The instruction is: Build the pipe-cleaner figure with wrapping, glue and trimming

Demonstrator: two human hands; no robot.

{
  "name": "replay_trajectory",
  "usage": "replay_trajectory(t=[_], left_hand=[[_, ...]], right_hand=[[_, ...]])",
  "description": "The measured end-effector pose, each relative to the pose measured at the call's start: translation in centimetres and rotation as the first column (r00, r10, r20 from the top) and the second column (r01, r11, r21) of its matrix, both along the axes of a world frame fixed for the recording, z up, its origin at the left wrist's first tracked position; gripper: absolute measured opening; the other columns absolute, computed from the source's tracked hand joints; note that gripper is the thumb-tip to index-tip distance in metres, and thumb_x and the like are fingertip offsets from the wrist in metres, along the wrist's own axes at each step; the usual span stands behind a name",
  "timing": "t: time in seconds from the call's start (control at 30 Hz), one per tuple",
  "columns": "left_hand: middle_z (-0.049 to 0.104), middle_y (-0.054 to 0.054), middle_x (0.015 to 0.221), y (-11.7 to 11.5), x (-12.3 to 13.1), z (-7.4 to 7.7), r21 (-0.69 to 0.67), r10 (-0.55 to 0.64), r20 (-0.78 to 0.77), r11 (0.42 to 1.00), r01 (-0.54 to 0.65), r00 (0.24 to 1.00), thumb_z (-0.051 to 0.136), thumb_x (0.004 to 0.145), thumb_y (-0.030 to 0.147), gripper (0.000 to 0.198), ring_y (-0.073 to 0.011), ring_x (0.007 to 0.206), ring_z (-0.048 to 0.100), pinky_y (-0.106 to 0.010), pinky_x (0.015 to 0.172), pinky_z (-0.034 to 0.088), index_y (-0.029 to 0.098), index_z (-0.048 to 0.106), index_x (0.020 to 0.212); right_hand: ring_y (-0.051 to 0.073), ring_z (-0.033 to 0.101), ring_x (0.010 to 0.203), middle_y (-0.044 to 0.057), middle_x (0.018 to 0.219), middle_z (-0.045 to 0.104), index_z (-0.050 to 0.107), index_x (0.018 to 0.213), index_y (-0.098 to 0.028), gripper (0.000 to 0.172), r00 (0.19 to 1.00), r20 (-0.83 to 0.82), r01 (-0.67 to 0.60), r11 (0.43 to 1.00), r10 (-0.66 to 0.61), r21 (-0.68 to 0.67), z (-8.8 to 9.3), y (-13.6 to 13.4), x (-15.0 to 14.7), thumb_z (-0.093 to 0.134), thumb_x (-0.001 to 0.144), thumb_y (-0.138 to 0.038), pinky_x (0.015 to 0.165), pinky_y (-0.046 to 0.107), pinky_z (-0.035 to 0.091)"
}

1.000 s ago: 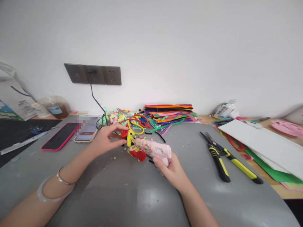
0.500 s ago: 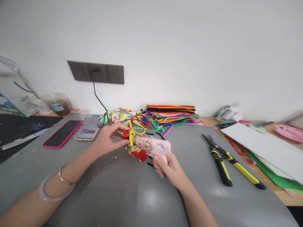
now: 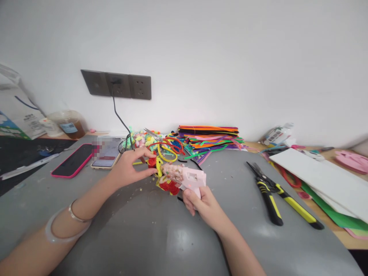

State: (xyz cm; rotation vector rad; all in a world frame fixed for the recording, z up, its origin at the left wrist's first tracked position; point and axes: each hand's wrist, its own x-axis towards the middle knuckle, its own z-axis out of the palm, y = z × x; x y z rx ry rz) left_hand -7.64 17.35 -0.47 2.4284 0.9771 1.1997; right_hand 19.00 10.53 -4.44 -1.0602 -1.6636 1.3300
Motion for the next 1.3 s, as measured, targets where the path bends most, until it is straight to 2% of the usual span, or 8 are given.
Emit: replay_trajectory(t=[0.23, 0.43, 0.5, 0.67, 0.8, 0.9, 1.07, 1.3], left_hand=[[0.077, -0.005, 0.095, -0.1, 0.0, 0.3, -0.057, 0.015, -0.030, 0.998, -0.017, 0.999, 0.072, 0.087, 0.040, 0.026, -0.0211, 0.088, 0.074, -0.032, 0.076, 0.057, 0.019, 0.066, 0.099], [0.078, -0.009, 0.117, 0.0, -0.6, 1.0, -0.144, -0.107, -0.115, 0.986, 0.090, 0.988, 0.066, 0.088, 0.032, 0.035, -0.0224, 0.100, 0.074, -0.033, 0.083, 0.058, 0.019, 0.065, 0.120], [0.078, -0.009, 0.118, 0.2, -0.9, 1.1, -0.152, -0.138, -0.116, 0.981, 0.119, 0.984, 0.063, 0.089, 0.031, 0.035, -0.0218, 0.099, 0.075, -0.032, 0.083, 0.059, 0.019, 0.065, 0.122], [0.082, -0.006, 0.104, 0.7, -0.9, 1.0, -0.124, -0.142, -0.058, 0.983, 0.134, 0.988, 0.059, 0.097, 0.035, 0.023, -0.0177, 0.083, 0.075, -0.030, 0.078, 0.058, 0.019, 0.071, 0.108], [0.082, -0.003, 0.092, 0.7, -0.6, 0.9, -0.148, -0.089, -0.014, 0.985, 0.086, 0.996, 0.065, 0.094, 0.040, 0.021, -0.0152, 0.070, 0.073, -0.028, 0.070, 0.057, 0.020, 0.073, 0.098], [0.081, -0.002, 0.086, 0.4, -0.4, 0.9, -0.184, -0.082, 0.034, 0.979, 0.087, 0.996, 0.069, 0.092, 0.039, 0.019, -0.0149, 0.070, 0.073, -0.026, 0.067, 0.056, 0.020, 0.072, 0.093], [0.080, -0.002, 0.085, 0.0, -0.2, 1.1, -0.238, -0.068, 0.072, 0.968, 0.083, 0.995, 0.071, 0.090, 0.034, 0.015, -0.0147, 0.071, 0.073, -0.024, 0.065, 0.056, 0.019, 0.071, 0.091], [0.081, -0.003, 0.089, 0.1, -0.2, 0.8, -0.222, -0.078, 0.076, 0.971, 0.093, 0.994, 0.070, 0.091, 0.034, 0.015, -0.0153, 0.073, 0.073, -0.027, 0.071, 0.058, 0.019, 0.072, 0.094]], right_hand=[[0.007, 0.035, 0.040, -0.006, 0.049, 0.040, 0.048, 0.059, -0.020, 0.067, 0.999, -0.052, -0.011, 0.998, 0.008, -0.057, -0.4, 0.0, 0.2, 0.050, 0.091, -0.079, 0.044, 0.025, 0.025], [0.007, 0.034, 0.040, -0.007, 0.049, 0.040, 0.048, 0.063, -0.021, 0.065, 0.999, -0.043, 0.019, 0.997, -0.022, -0.070, -0.6, 0.0, 0.3, 0.051, 0.091, -0.079, 0.044, 0.025, 0.023], [0.007, 0.034, 0.040, -0.007, 0.049, 0.040, 0.049, 0.066, -0.021, 0.064, 0.999, -0.036, 0.025, 0.997, -0.028, -0.070, -0.6, 0.0, 0.3, 0.051, 0.091, -0.080, 0.044, 0.025, 0.023], [0.007, 0.034, 0.040, -0.007, 0.049, 0.039, 0.049, 0.070, -0.020, 0.063, 0.999, -0.037, 0.018, 0.997, -0.021, -0.073, -0.7, 0.0, 0.4, 0.051, 0.091, -0.079, 0.044, 0.026, 0.023], [0.008, 0.033, 0.040, -0.006, 0.049, 0.041, 0.047, 0.066, -0.021, 0.062, 0.999, -0.045, -0.002, 0.998, -0.001, -0.067, -0.9, 0.0, 0.7, 0.048, 0.094, -0.077, 0.044, 0.026, 0.023], [0.008, 0.033, 0.040, -0.006, 0.048, 0.042, 0.049, 0.068, -0.021, 0.060, 0.998, -0.061, -0.003, 0.997, -0.001, -0.075, -1.1, 0.0, 0.9, 0.047, 0.096, -0.074, 0.044, 0.027, 0.023], [0.009, 0.032, 0.035, -0.008, 0.048, 0.041, 0.055, 0.087, -0.020, 0.056, 0.996, -0.082, 0.005, 0.992, -0.015, -0.124, -1.6, 0.2, 1.3, 0.049, 0.094, -0.075, 0.042, 0.027, 0.023], [0.008, 0.034, 0.034, -0.009, 0.045, 0.040, 0.054, 0.084, -0.020, 0.056, 0.998, -0.054, 0.008, 0.993, -0.015, -0.121, -1.9, 0.3, 1.5, 0.047, 0.096, -0.074, 0.042, 0.027, 0.023]])
